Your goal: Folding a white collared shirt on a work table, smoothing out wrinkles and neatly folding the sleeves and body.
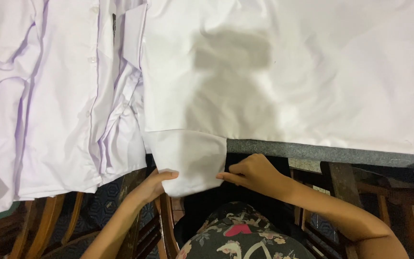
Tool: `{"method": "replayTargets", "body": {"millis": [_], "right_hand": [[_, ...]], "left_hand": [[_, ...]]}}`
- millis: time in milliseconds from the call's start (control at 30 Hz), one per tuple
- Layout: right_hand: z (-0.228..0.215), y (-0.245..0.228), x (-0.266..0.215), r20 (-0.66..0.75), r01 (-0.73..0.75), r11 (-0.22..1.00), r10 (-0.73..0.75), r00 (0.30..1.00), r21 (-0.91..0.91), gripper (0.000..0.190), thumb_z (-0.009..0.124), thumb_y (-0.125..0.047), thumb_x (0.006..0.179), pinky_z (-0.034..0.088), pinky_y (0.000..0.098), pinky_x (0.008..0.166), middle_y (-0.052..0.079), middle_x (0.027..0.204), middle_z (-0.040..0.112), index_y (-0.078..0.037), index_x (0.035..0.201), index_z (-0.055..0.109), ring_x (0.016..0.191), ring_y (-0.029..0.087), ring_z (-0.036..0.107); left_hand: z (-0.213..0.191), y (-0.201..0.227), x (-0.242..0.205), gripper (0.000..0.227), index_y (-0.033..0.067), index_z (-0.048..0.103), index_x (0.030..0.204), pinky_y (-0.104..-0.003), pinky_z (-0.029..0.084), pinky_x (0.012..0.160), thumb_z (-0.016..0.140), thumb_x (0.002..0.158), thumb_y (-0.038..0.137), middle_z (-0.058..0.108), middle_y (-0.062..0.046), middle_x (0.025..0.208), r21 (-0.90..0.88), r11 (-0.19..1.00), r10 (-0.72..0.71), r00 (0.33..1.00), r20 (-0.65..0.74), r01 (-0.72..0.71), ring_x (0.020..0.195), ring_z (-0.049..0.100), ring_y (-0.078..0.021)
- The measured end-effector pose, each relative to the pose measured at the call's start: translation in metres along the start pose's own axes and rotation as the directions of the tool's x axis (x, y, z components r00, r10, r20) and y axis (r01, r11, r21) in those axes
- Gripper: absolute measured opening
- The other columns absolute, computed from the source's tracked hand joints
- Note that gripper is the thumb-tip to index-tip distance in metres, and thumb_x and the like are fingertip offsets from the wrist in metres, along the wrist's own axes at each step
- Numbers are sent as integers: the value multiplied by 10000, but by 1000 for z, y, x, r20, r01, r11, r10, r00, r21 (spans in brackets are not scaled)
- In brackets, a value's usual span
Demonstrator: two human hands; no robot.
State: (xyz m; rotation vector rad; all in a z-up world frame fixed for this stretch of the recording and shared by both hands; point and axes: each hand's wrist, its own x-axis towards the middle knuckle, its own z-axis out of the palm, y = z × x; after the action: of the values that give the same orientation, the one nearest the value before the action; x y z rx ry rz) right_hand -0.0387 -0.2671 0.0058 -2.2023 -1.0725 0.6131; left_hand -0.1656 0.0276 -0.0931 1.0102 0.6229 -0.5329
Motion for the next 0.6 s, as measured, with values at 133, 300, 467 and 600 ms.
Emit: {"method": "replayTargets", "body": {"millis": [133, 300, 467, 600], "right_hand": [[5, -10, 20, -380, 313, 938, -348, 857, -151, 233, 782, -245, 919, 489, 265, 545, 20, 721, 617, -101, 799, 643, 655, 197, 606], [14, -12, 47, -370, 375, 873, -475, 798, -311, 224, 757, -248, 933, 500, 278, 647, 27, 916, 585, -120, 1116, 744, 753, 174, 538], [18, -13, 56, -370, 428, 851, -520, 770, -305, 131, 744, -216, 940, 458, 313, 607, 30, 863, 571, -112, 1015, 773, 697, 187, 514], [19, -11, 55, -377, 451, 830, -553, 743, -329, 64, 751, -175, 934, 444, 297, 595, 17, 828, 579, -126, 968, 775, 668, 168, 517]], "left_hand": [[-22, -36, 34, 513, -68, 613, 1335, -532, 472, 982, 689, 833, 6, 703, -215, 1185, -247, 969, -3, 1000, 29, 10, 1039, 655, -308], [-47, -59, 44, 395, -77, 650, 1265, -494, 464, 1006, 664, 872, -48, 722, -197, 1152, -259, 964, -37, 998, 58, 51, 1046, 662, -269], [-53, -61, 43, 385, -59, 652, 1267, -511, 462, 1021, 640, 883, -25, 724, -178, 1134, -181, 983, 7, 985, 170, 25, 1059, 653, -275], [-90, -97, 74, 378, -46, 650, 1253, -516, 454, 1017, 617, 877, -52, 722, -156, 1119, -120, 993, 23, 975, 220, 4, 1045, 646, -263]]}}
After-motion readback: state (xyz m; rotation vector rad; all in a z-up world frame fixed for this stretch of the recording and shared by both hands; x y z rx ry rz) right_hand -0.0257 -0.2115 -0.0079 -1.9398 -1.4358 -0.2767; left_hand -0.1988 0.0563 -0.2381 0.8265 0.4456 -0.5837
